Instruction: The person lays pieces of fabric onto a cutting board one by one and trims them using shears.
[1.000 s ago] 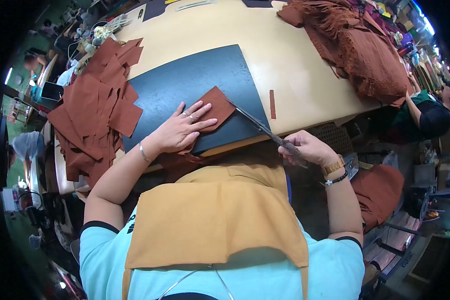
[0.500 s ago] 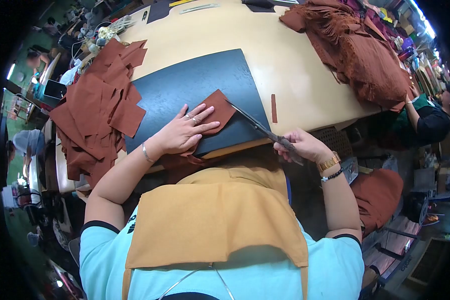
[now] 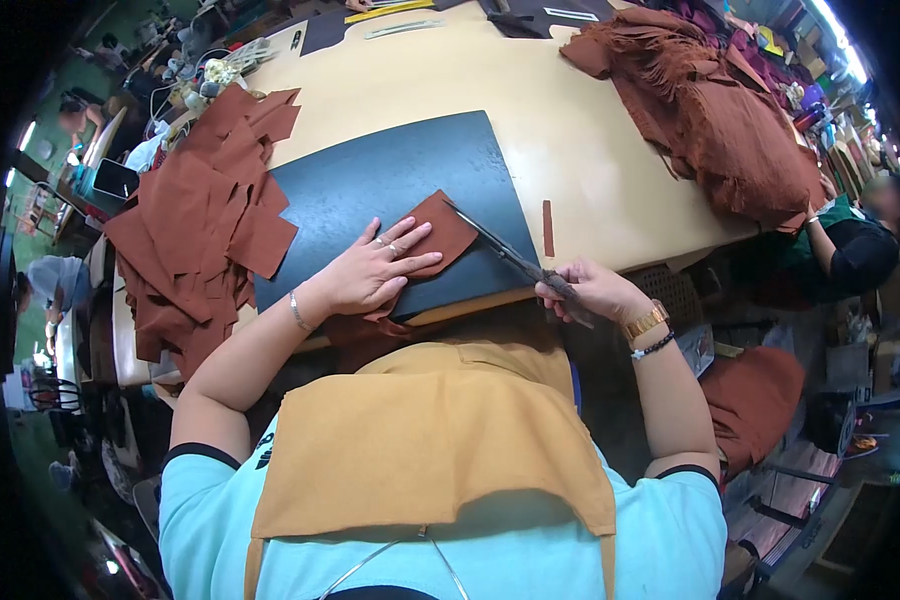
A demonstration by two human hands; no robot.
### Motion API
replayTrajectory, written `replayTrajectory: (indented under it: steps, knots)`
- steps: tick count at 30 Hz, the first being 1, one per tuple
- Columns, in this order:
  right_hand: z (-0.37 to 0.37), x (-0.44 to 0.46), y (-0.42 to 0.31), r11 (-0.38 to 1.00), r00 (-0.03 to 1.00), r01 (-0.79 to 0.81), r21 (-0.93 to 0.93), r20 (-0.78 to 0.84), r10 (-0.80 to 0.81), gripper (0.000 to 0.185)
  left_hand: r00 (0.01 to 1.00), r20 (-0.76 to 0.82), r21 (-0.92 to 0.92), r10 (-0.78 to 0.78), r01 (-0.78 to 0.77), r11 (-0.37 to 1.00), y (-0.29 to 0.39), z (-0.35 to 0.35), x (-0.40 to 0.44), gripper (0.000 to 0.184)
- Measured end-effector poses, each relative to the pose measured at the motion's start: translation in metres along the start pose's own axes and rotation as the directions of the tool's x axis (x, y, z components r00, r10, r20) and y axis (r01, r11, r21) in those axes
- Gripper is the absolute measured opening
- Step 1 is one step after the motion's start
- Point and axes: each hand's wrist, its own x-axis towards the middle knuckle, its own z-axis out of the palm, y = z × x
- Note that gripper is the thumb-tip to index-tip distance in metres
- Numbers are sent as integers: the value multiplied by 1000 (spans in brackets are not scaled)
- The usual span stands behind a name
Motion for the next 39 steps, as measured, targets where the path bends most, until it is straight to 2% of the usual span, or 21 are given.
replayTrajectory:
  steps: [3, 9, 18, 27, 30, 33, 36, 37, 39]
  knots:
    - [-2, -4, 5, 999, 1000, 15, -52, 0, -15, 28, 1000, 4, -13, -1, 1, 1000, 0, -1, -1, 58]
    - [5, 9, -6, 998, 998, -56, 41, -36, 57, 26, 1000, 13, -8, 1, 0, 1000, 0, -1, 0, 58]
    - [-1, 13, -2, 999, 999, 39, -24, 13, -39, 27, 1000, 16, -47, -3, 4, 999, 2, -4, -1, 58]
    - [1, 29, -20, 1000, 1000, -23, 15, -21, 23, 27, 1000, 20, -29, -2, 3, 1000, 2, -4, 0, 57]
    - [-7, 36, -17, 1000, 1000, -8, -10, 21, 8, 27, 1000, 17, -28, 6, -6, 1000, 1, -1, 0, 56]
    - [-21, 33, -14, 993, 997, 32, -114, 66, -25, 27, 1000, 17, -30, 3, -3, 1000, 0, 0, 0, 55]
    - [-33, 24, -2, 992, 992, 49, 113, -119, -35, 25, 1000, 8, -38, 2, -2, 999, 1, -3, 0, 55]
    - [-41, 23, 3, 989, 989, 90, 116, -129, -75, 24, 1000, 2, -22, -17, 17, 1000, 0, -2, 1, 55]
    - [-54, 32, 20, 957, 939, 234, 170, -293, -178, 23, 998, -16, 10, -64, 65, 998, -8, -2, 5, 53]
